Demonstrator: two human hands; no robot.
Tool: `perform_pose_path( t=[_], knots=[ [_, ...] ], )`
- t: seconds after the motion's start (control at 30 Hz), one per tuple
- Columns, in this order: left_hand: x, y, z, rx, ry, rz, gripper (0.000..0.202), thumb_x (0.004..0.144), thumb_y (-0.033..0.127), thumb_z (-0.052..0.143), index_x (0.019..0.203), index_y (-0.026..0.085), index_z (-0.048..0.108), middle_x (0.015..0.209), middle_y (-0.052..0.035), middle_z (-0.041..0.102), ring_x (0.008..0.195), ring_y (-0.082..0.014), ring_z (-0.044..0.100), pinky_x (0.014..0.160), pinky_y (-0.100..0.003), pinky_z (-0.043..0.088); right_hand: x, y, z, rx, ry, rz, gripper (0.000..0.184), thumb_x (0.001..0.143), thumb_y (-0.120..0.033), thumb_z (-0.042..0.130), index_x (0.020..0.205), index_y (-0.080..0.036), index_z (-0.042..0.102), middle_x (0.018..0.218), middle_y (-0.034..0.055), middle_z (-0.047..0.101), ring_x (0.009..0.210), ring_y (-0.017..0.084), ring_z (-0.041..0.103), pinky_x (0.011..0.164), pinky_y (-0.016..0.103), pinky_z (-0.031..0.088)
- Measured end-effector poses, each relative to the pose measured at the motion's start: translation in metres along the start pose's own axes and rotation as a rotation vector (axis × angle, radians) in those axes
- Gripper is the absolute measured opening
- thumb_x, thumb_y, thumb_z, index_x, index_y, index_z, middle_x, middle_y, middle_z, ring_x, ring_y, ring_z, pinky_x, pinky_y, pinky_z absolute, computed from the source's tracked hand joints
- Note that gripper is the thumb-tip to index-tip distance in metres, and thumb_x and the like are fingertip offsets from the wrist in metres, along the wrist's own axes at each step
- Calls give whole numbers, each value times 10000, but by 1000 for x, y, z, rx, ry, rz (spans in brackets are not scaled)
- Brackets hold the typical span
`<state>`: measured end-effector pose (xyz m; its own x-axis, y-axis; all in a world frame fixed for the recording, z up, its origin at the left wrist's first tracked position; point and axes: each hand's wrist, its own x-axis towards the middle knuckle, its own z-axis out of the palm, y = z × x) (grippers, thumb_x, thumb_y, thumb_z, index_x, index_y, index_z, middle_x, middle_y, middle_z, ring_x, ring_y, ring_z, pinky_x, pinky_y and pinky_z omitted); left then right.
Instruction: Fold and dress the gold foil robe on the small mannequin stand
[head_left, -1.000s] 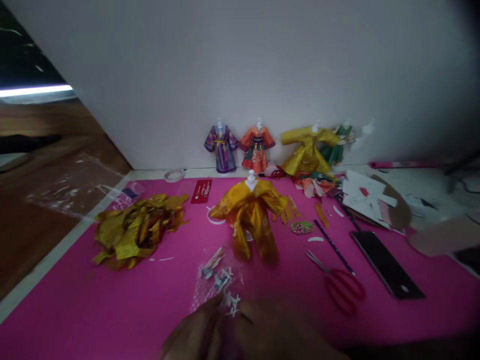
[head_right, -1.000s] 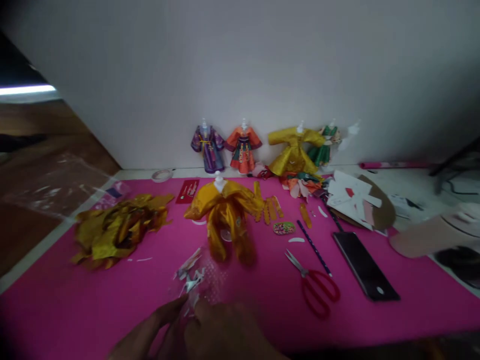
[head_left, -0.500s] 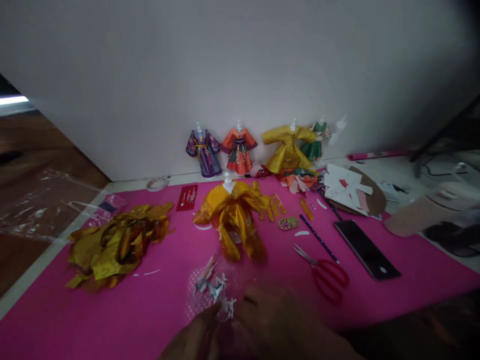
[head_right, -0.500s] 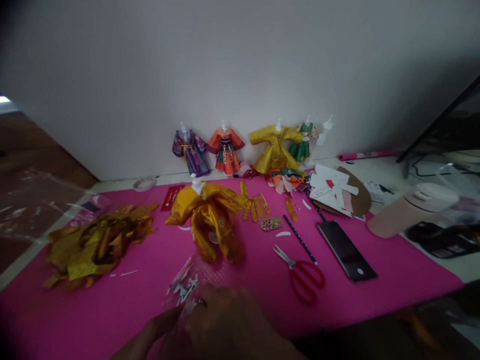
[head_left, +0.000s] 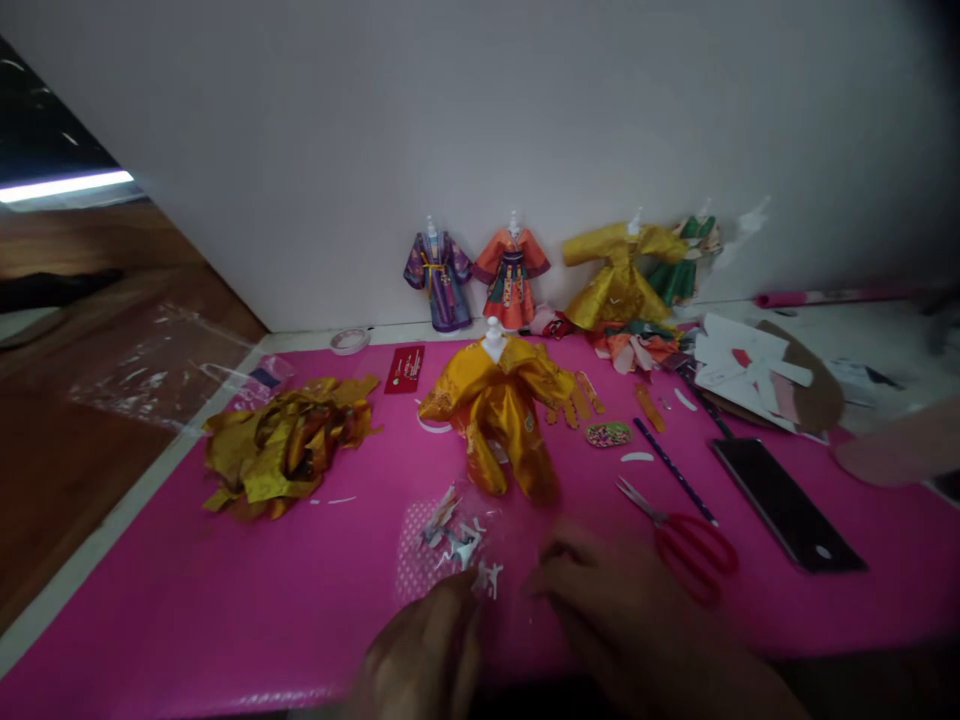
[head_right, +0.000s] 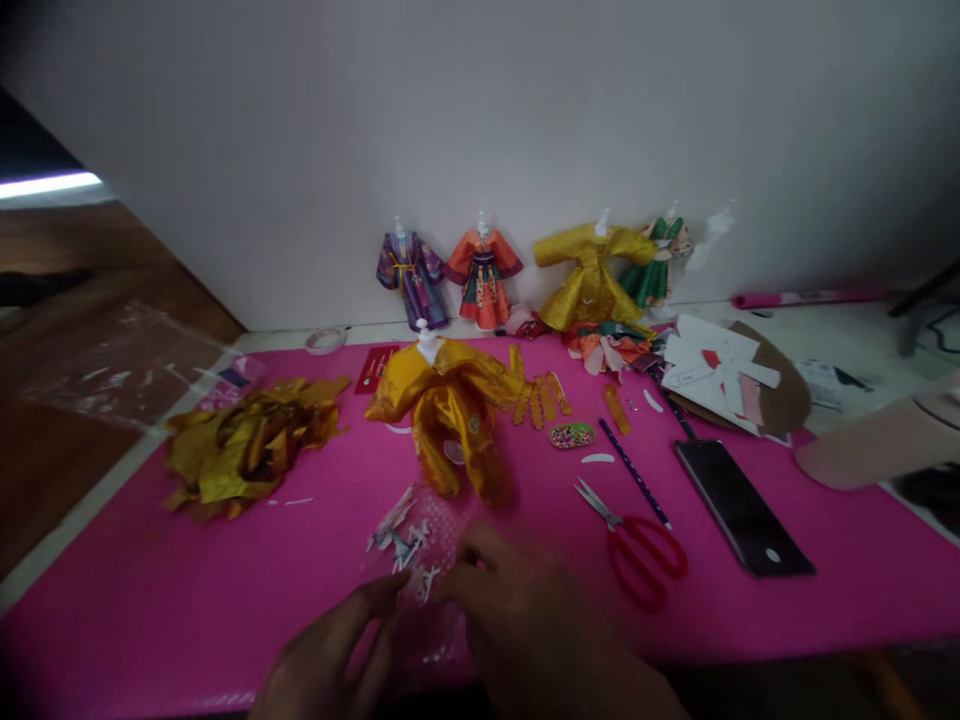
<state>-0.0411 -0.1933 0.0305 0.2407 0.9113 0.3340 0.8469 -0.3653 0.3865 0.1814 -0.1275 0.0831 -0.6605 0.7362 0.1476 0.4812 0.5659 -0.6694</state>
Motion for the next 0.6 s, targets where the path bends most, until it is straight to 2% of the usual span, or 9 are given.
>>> perform_pose_path(
  t=[0.07,0.17,0.27,0.33,0.47,0.6],
  knots=[
    [4,6,-1,3,15,-6,224,983,174,404,1162,243,518,890,-31,814,704,-184,800,580,-241,646,-1,-1,-1,8,-21,-18,377,799,33,527,962,-261,699,944,-15,695,772,127,668,647,214,460],
    [8,14,-3,26,63,6,215,981,152,361,1101,237,518,831,-39,809,642,-191,792,529,-259,640,1,-4,2,-57,-92,-63,356,724,32,544,875,-251,700,866,-31,705,699,120,662,576,213,418],
    [10,16,-6,13,69,22,212,965,140,364,1078,228,520,794,-47,797,612,-192,783,505,-257,632,3,-2,7,-143,-180,-121,367,636,12,552,841,-251,707,769,-47,708,600,125,650,501,237,349],
    [11,16,-8,11,81,16,211,954,131,371,1068,229,520,800,-48,796,612,-191,782,510,-257,635,1,0,9,-181,-194,-107,346,633,3,554,823,-245,704,726,-48,710,577,133,655,497,248,348],
    [8,12,-10,-52,89,-41,160,955,152,411,1007,256,521,854,-44,795,664,-183,786,568,-255,648,-5,2,5,-199,-78,-98,318,719,-4,531,868,-238,687,745,-32,721,615,138,676,550,250,422],
    [0,7,-12,-149,45,-129,111,943,164,491,966,267,524,911,-30,771,774,-173,785,633,-243,647,-5,3,4,-261,9,-161,439,704,1,506,1019,-258,671,758,-36,721,616,159,683,533,268,435]
  ],
)
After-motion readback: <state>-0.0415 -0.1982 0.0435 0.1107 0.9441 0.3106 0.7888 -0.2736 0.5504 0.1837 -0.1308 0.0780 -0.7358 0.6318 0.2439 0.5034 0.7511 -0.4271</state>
